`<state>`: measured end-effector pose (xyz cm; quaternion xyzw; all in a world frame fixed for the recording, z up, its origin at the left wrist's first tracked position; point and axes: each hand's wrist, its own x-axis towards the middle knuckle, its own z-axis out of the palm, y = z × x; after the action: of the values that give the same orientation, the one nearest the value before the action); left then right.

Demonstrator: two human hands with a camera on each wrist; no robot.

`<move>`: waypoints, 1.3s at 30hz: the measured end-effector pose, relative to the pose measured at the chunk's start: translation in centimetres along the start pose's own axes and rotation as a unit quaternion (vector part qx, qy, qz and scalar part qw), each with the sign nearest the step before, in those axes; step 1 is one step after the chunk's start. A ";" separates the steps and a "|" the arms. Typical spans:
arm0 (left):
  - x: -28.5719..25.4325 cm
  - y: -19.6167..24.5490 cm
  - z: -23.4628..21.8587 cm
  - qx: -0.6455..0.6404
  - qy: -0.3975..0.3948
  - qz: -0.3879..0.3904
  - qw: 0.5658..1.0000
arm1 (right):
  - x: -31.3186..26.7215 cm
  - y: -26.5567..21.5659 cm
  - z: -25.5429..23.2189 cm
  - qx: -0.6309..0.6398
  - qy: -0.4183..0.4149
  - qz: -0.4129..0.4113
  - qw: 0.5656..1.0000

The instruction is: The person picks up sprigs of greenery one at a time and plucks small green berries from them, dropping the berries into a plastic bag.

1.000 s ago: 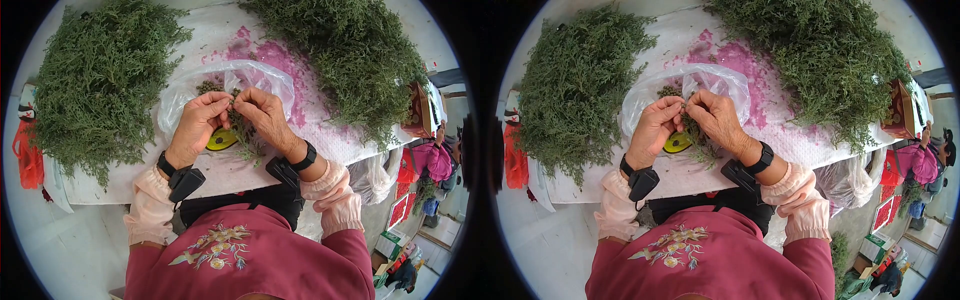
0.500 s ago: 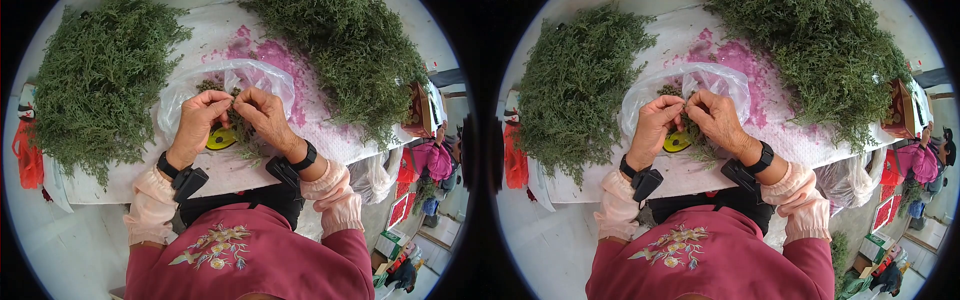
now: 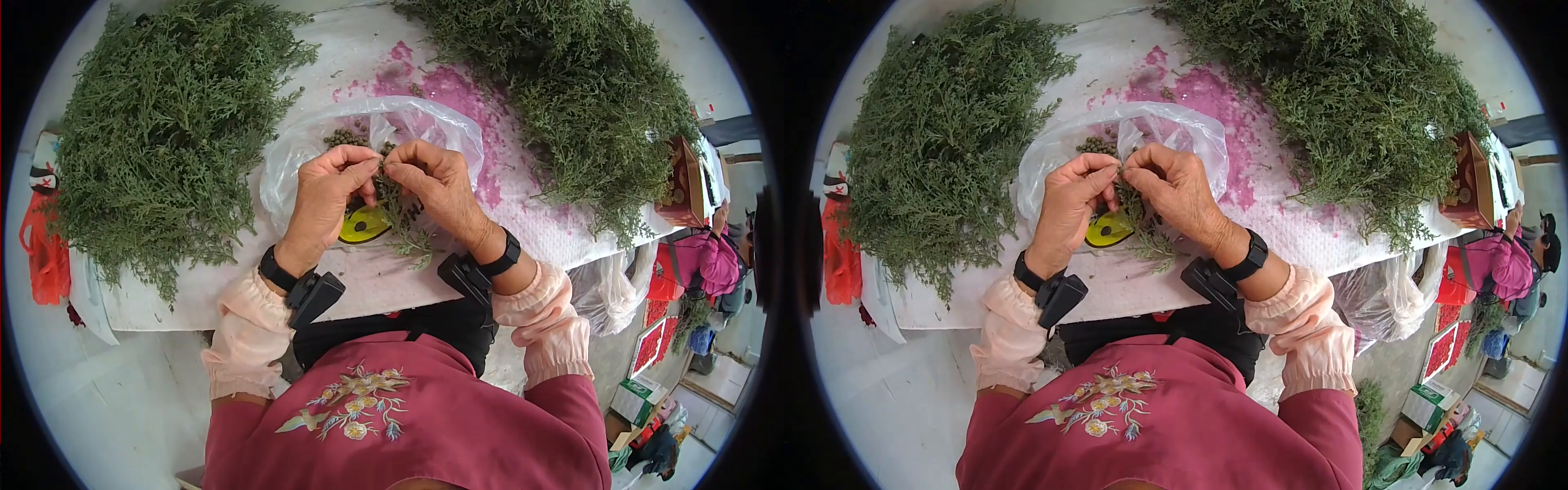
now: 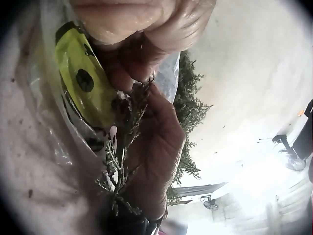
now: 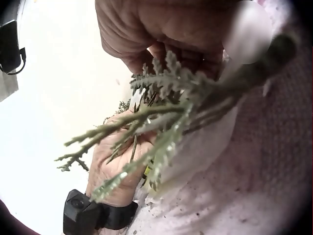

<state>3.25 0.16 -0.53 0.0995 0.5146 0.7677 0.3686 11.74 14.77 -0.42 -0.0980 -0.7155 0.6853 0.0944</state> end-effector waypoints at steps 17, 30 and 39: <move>-0.1 -0.2 -0.1 -0.004 -0.015 -0.008 1.000 | -0.1 0.2 0.1 -0.066 -0.001 -0.046 0.997; 0.1 -0.5 -0.4 -0.002 -0.023 -0.006 1.000 | -0.1 0.2 0.2 -0.051 0.005 -0.027 0.998; 0.0 -0.1 0.0 -0.037 -0.011 -0.015 0.999 | 0.0 -0.9 -0.5 0.057 -0.022 0.034 0.998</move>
<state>3.32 0.17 -0.62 0.0862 0.4832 0.7795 0.3891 11.83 15.22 0.49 -0.1022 -0.6736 0.7295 0.0607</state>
